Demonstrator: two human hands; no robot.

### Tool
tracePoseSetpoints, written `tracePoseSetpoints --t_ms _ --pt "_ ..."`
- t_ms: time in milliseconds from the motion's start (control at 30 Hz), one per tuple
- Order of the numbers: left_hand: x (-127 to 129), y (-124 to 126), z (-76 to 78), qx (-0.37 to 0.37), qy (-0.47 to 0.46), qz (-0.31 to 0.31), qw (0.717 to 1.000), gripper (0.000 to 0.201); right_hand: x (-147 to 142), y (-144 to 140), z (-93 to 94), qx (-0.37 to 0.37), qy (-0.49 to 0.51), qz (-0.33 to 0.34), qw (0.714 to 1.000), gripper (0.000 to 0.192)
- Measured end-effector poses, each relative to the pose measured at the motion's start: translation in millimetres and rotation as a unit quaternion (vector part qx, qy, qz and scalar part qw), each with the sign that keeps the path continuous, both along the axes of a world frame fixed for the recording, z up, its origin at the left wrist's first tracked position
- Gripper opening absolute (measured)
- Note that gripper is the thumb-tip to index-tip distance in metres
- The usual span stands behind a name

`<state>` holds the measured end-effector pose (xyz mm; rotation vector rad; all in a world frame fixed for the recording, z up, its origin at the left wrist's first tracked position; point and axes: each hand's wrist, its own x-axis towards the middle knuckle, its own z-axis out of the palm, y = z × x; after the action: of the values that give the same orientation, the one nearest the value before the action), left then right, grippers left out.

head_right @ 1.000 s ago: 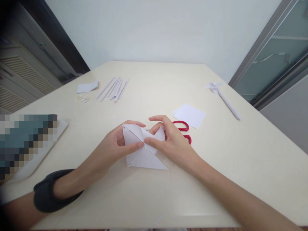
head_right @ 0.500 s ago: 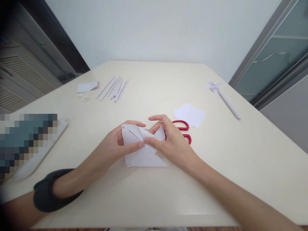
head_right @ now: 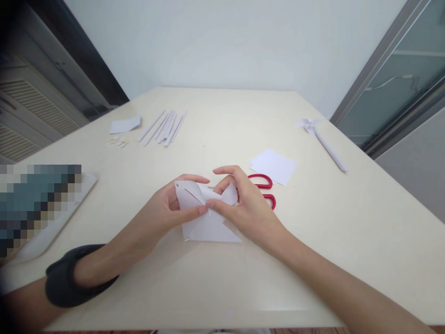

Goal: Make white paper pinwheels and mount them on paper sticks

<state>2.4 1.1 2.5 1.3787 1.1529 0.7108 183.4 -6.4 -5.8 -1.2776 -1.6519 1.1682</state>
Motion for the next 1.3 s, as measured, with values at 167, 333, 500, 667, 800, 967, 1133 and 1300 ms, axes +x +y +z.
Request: tracePoseSetpoints --t_ms 167,333,500,667,800,967,1133,1300 --pt "0.1 -1.2 0.0 -0.009 -0.009 0.003 1.000 0.051 -1.6 -1.0 1.1 0.022 -0.017 -0.013 1.000 0.043" --pt "0.5 -1.7 -7.9 0.010 -0.019 0.012 1.000 0.047 -2.0 -0.8 2.0 0.052 -0.042 -0.022 0.998 0.041" --pt "-0.2 -1.2 -7.8 0.012 -0.030 0.037 0.999 0.049 2.1 -0.3 5.5 -0.006 0.052 0.004 0.999 0.041" --pt "-1.5 -1.4 -6.6 0.015 -0.034 0.046 0.998 0.051 5.3 -0.1 6.6 -0.056 0.057 0.015 0.997 0.041" --pt "-1.9 -1.5 -7.4 0.011 -0.040 0.039 0.998 0.049 7.1 -0.4 8.3 -0.060 0.039 0.019 0.997 0.046" --pt "-1.0 -1.7 -7.8 0.006 -0.044 0.044 0.998 0.051 7.8 1.8 7.1 -0.048 0.015 0.020 0.999 0.046" --pt "-0.4 -2.3 -8.2 0.016 -0.037 0.036 0.999 0.048 5.7 2.4 5.1 -0.045 0.025 0.019 0.998 0.042" --pt "-1.4 -2.1 -7.9 0.020 -0.026 0.025 0.999 0.046 4.0 0.9 4.9 -0.046 0.062 0.025 0.997 0.043"
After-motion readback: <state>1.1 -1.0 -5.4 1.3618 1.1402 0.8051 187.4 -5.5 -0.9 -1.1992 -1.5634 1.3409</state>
